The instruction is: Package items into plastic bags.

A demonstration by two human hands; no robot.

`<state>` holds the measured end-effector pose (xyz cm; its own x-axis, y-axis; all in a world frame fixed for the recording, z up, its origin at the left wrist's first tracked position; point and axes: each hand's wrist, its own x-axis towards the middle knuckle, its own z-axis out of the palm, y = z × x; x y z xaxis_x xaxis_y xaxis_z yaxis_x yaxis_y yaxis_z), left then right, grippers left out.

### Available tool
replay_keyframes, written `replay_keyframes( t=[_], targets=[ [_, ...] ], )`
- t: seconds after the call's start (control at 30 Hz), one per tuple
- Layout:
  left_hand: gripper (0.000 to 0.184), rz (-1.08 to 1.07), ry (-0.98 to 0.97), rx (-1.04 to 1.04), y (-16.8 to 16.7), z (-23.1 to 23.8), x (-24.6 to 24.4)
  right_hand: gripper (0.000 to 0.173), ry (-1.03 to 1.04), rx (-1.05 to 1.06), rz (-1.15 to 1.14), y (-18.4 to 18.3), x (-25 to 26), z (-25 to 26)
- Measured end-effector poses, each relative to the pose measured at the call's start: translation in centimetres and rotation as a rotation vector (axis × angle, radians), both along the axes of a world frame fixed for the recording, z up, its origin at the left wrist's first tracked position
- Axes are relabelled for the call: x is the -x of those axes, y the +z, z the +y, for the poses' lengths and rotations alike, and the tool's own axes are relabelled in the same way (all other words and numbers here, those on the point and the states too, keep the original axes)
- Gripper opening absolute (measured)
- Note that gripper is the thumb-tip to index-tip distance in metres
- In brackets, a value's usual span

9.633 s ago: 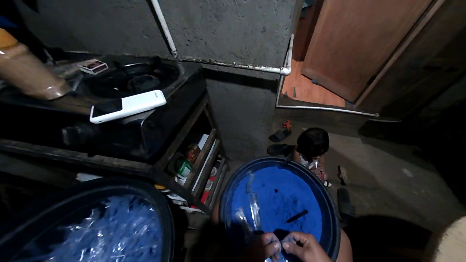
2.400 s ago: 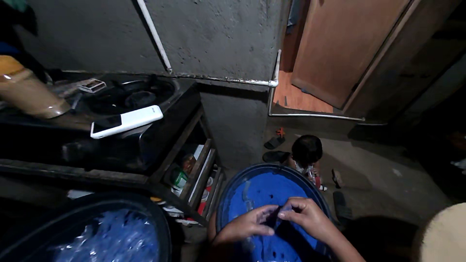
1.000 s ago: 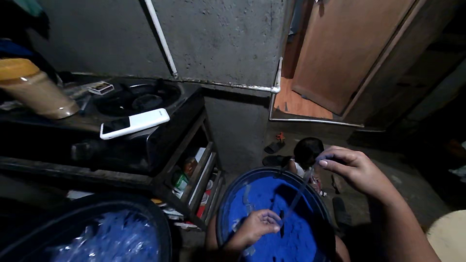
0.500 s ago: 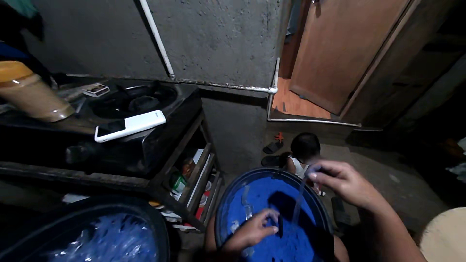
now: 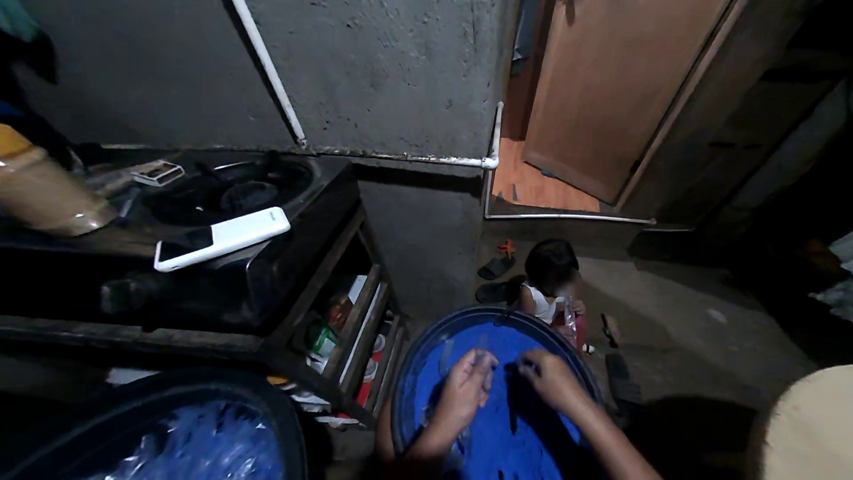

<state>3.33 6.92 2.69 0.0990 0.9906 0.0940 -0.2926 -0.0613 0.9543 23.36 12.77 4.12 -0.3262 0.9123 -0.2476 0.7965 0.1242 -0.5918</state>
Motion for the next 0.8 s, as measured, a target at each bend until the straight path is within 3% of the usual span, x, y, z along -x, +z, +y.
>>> replay_keyframes(
  t=[0.17,0.33,0.47,0.6,0.8],
  targets=[
    [0.03,-0.03,0.021,0.068,-1.3,-1.0,1.1,0.04,0.036,0.031,-0.258,-7.4,1.2,-3.3],
    [0.033,-0.03,0.024,0.082,-1.6,-0.9,1.3,0.033,-0.042,-0.003,-0.227,-8.3,1.1,-3.9],
    [0.035,0.018,0.051,0.07,-2.1,-0.7,1.2,0.026,-0.14,0.006,-0.008,-8.3,0.4,-4.9],
    [0.033,0.201,0.054,0.031,-2.4,-0.9,1.0,0.025,-0.37,-0.033,0.249,-9.1,-1.2,-5.6],
    [0.035,0.263,0.032,-0.017,-2.7,-1.7,0.5,0.018,-0.835,0.143,0.994,-5.5,-3.1,-4.8]
  ],
)
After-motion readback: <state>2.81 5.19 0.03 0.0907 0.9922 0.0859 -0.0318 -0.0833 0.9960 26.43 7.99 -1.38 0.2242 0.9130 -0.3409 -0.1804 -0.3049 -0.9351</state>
